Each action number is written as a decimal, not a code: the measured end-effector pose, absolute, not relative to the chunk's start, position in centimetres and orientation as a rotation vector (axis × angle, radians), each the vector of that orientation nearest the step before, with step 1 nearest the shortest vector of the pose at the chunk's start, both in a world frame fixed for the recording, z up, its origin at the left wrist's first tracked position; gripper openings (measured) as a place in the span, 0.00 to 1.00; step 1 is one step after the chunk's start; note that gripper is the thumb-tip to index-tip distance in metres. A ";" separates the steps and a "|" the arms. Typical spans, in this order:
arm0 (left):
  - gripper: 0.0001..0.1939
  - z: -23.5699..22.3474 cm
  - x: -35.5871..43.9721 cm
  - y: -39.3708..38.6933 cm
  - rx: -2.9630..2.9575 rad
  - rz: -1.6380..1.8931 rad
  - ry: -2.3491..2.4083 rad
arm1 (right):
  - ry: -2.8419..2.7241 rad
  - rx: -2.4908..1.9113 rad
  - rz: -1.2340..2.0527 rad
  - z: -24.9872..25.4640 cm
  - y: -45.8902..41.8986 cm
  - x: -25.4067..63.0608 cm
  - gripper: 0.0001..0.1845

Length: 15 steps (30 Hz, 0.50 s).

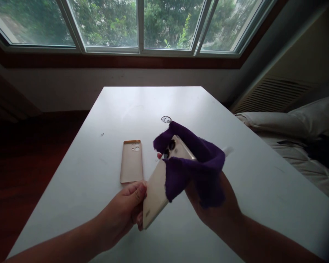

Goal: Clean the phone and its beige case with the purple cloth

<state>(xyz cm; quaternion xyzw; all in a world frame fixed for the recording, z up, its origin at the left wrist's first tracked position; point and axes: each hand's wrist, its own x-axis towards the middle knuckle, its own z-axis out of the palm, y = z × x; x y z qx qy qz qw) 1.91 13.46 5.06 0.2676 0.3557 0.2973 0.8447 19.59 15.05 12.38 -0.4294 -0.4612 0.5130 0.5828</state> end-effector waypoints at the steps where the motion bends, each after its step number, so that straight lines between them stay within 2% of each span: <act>1: 0.17 5.2 2.0 13.3 0.553 0.591 0.755 | -1.062 -1.007 1.267 12.4 15.3 19.6 0.27; 3: 0.12 5.6 2.2 12.9 0.552 0.507 0.748 | -1.050 -1.016 1.407 12.4 15.6 19.6 0.27; 4: 0.12 5.7 2.3 12.7 0.551 0.464 0.737 | -1.055 -1.016 1.454 12.4 15.8 19.6 0.26; 7: 0.24 5.9 2.6 12.3 0.548 0.421 0.688 | -1.039 -1.000 1.472 12.2 16.0 19.7 0.23; 12: 0.38 5.5 2.3 12.2 0.508 0.553 0.497 | -1.123 -1.061 1.300 11.1 16.2 19.6 0.17; 15: 0.41 5.2 2.1 12.2 0.444 0.555 0.446 | -1.312 -1.127 1.099 10.0 16.0 19.5 0.21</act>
